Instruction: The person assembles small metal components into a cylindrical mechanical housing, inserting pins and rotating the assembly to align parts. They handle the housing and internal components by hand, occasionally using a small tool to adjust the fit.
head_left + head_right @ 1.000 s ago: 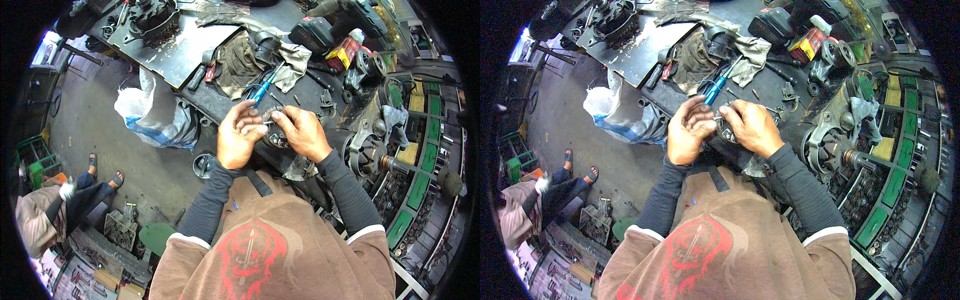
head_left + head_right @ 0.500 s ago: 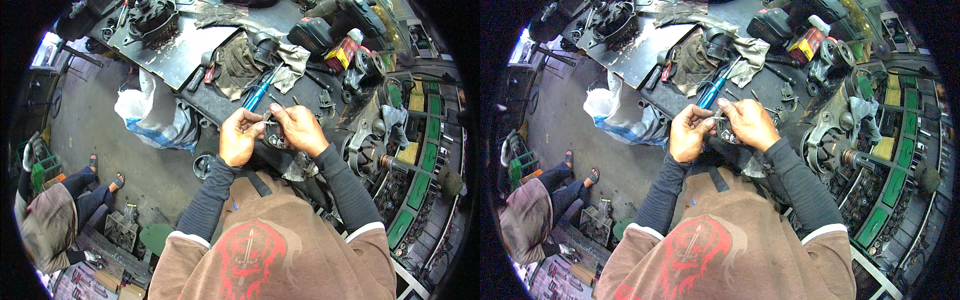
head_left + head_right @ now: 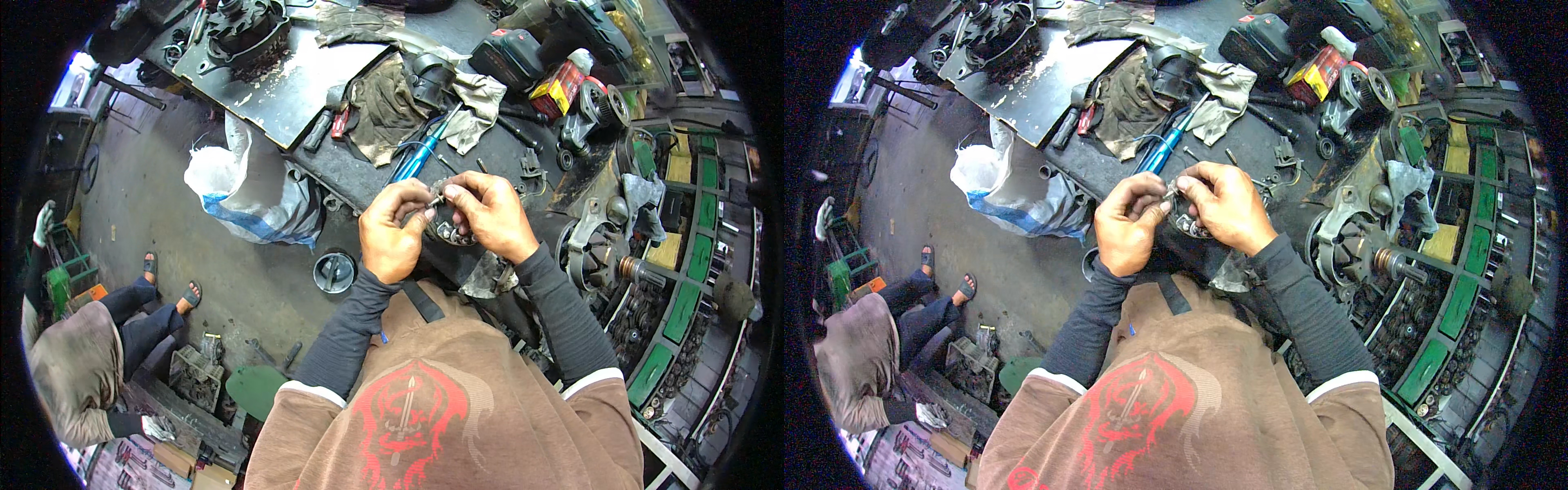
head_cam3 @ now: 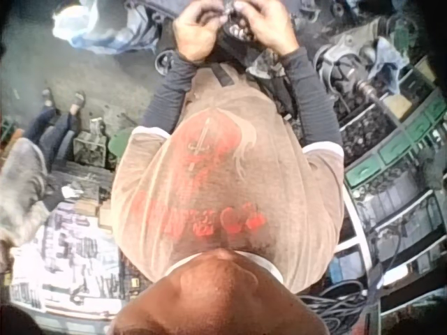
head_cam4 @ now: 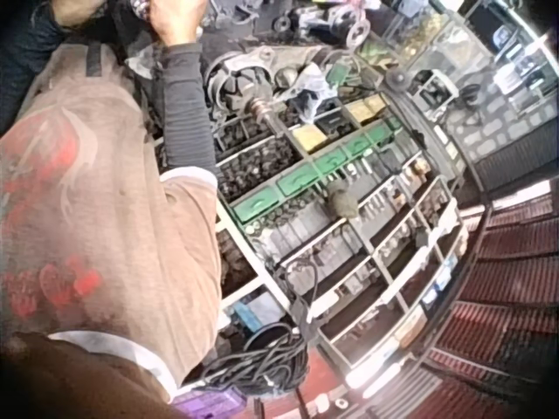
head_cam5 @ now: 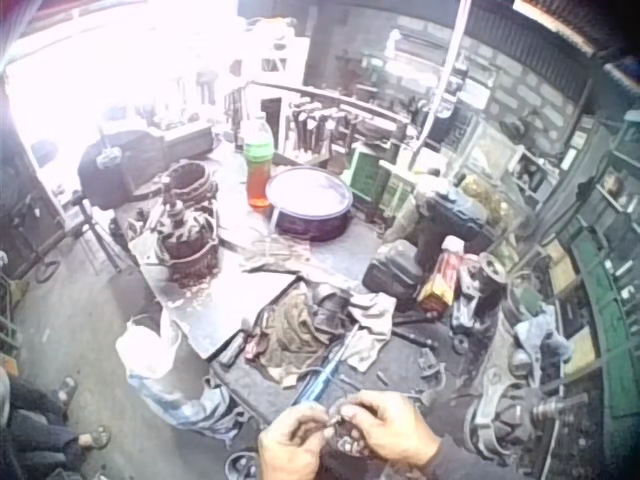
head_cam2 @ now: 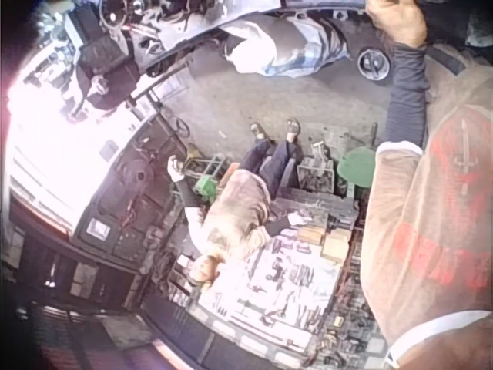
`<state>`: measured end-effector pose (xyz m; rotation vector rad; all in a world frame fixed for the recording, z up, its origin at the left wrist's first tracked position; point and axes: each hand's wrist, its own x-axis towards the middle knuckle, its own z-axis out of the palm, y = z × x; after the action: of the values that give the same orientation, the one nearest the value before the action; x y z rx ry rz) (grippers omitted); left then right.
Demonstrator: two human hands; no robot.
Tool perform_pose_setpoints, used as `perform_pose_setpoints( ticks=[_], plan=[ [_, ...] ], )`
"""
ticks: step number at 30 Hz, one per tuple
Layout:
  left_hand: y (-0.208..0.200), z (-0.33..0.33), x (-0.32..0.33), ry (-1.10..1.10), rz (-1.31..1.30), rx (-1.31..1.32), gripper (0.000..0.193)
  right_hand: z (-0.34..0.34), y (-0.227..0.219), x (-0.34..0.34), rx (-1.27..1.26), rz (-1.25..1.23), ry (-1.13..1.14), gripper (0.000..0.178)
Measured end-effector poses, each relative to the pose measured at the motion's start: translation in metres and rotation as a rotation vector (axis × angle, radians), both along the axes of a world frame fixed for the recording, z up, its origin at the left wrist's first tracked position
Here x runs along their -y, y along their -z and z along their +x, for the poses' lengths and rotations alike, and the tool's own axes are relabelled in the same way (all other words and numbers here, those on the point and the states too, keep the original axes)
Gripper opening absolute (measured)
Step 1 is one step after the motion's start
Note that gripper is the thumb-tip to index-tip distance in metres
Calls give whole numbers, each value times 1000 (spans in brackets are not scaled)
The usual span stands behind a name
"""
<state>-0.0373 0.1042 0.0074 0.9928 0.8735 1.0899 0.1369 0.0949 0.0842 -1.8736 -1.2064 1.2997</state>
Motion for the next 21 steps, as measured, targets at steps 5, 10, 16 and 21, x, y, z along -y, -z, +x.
perform_pose_setpoints(
  ticks=[5, 10, 16, 21],
  plan=[
    [3, -26, -15, 339, -592, 301, 17, -3, -1, 3, 8, 32, 10, 23],
    [-3, -10, -14, 338, -457, 141, 10, -4, -9, 1, 89, -21, 0, 30],
    [-5, -4, -10, 121, -192, 68, 14, -9, -20, -12, 393, -113, -134, 44],
    [-1, -1, -5, 67, -306, 222, 19, -4, -4, -1, -179, 88, 62, 17]
  ],
)
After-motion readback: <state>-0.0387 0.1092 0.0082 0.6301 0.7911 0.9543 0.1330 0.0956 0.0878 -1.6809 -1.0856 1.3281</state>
